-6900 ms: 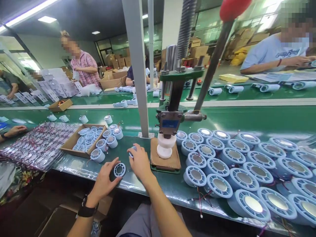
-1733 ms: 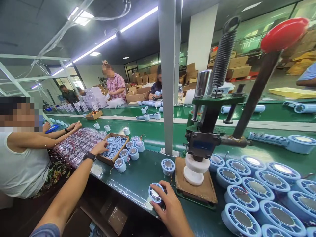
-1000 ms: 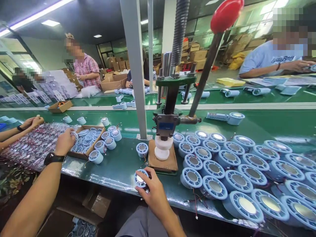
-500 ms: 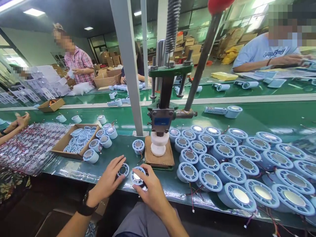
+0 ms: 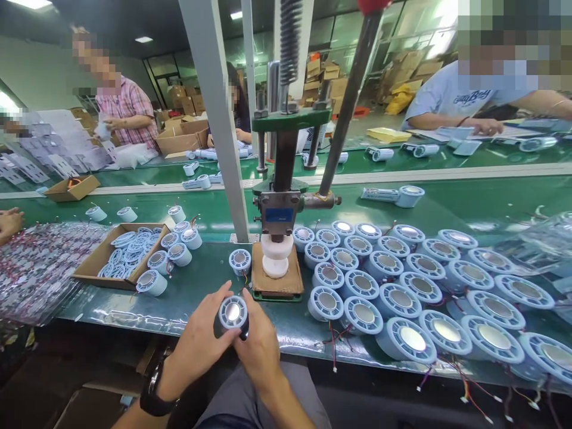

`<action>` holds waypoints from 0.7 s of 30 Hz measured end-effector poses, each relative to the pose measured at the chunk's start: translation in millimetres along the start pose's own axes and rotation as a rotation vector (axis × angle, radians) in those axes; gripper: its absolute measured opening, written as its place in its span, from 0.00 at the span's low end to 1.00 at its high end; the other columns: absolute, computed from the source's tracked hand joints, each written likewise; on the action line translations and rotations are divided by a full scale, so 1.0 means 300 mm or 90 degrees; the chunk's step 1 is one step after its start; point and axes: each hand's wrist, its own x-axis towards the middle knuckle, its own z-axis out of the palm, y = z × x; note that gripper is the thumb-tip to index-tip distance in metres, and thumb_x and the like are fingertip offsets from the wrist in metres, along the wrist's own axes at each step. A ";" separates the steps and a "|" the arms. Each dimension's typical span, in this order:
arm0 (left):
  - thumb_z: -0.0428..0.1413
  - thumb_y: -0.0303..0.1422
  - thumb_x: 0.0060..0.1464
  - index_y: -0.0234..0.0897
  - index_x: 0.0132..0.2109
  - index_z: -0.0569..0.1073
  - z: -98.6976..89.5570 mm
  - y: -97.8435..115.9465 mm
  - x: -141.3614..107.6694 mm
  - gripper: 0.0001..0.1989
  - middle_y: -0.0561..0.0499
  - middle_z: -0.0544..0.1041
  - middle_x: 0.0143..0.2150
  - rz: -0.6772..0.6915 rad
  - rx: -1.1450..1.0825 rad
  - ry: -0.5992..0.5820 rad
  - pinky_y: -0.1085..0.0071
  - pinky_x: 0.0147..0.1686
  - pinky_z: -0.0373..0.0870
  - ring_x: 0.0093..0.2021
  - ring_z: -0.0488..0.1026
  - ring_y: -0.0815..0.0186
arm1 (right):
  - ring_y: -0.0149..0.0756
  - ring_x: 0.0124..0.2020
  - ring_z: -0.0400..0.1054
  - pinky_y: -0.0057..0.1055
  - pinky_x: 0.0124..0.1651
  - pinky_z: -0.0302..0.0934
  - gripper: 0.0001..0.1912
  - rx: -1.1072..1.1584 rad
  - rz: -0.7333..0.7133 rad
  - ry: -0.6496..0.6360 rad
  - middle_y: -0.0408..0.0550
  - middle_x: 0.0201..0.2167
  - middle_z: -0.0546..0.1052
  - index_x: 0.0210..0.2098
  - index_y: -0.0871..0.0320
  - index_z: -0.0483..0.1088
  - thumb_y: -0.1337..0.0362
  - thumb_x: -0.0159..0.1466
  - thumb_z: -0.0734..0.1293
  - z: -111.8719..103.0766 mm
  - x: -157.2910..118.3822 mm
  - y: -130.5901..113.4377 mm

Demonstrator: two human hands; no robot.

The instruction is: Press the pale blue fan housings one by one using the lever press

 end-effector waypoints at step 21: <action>0.62 0.30 0.43 0.36 0.53 0.74 -0.014 0.041 0.226 0.27 0.48 0.80 0.47 -0.093 -0.194 0.066 0.63 0.51 0.71 0.47 0.77 0.57 | 0.45 0.58 0.63 0.43 0.61 0.58 0.25 -0.366 -0.191 0.209 0.59 0.56 0.69 0.61 0.66 0.65 0.64 0.66 0.65 -0.761 0.932 -0.376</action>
